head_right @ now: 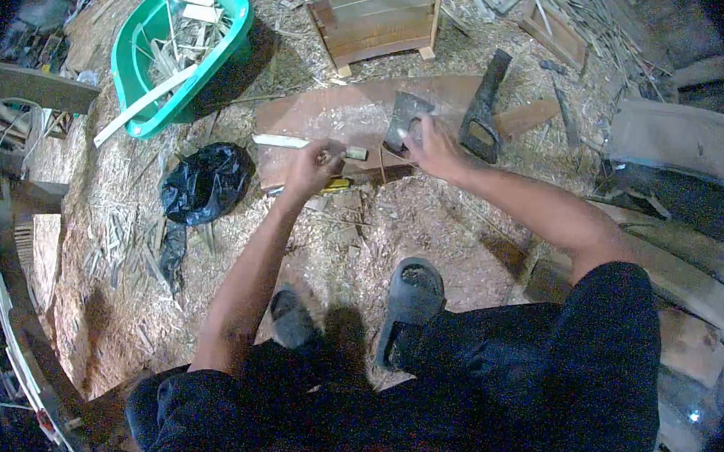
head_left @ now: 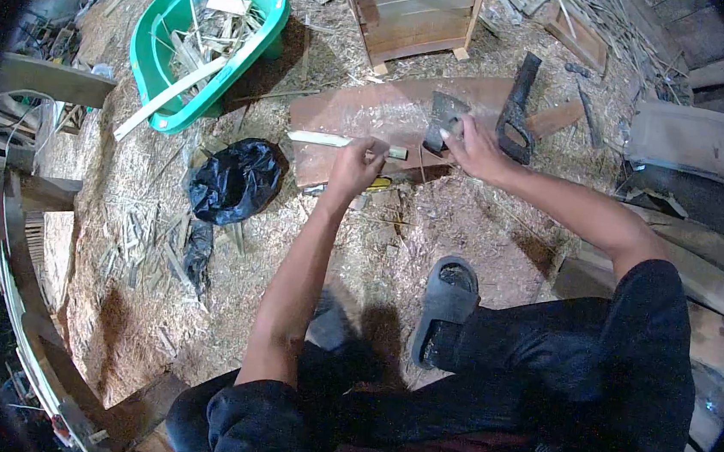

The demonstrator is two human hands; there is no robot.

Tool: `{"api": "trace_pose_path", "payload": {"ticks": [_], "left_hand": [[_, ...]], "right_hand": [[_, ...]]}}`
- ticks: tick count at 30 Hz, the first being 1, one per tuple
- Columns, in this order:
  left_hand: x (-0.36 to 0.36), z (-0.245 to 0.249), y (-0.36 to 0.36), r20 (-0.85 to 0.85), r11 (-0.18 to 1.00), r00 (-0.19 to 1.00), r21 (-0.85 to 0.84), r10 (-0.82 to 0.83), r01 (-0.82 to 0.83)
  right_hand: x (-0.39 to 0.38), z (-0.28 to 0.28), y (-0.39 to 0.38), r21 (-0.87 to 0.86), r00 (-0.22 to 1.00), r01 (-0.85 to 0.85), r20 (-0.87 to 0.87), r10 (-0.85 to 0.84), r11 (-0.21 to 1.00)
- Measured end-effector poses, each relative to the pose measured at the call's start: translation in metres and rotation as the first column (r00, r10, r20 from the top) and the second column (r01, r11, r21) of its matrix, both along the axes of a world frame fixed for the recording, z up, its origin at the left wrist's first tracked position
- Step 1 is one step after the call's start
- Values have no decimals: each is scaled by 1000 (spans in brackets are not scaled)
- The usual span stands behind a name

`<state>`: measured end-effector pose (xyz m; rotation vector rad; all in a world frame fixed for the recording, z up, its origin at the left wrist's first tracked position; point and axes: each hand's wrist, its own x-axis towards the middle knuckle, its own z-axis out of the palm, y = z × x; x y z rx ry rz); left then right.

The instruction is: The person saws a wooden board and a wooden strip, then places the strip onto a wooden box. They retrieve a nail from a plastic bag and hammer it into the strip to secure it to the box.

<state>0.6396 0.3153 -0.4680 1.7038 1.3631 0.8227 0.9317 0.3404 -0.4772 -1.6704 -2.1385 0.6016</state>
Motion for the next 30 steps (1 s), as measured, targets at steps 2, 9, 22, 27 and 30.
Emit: {"api": "trace_pose_path", "payload": {"ticks": [2,9,22,27,30], "left_hand": [[2,5,6,-40,997,999,81,-11,14],[5,-3,26,-3,995,995,-1,-97,97],[7,-21,26,74,993,990,-7,-117,118],[7,-23,24,62,993,991,31,-117,115],[8,-24,24,46,990,990,43,-133,131]], "right_hand": [[11,0,-7,42,969,-136,212,124,990],[6,22,26,-265,961,-245,62,270,933],[-26,48,5,-412,999,-40,-13,38,910],[-25,27,3,-386,995,-93,-68,72,918],[-19,18,4,-344,991,-130,-66,115,930]]}}
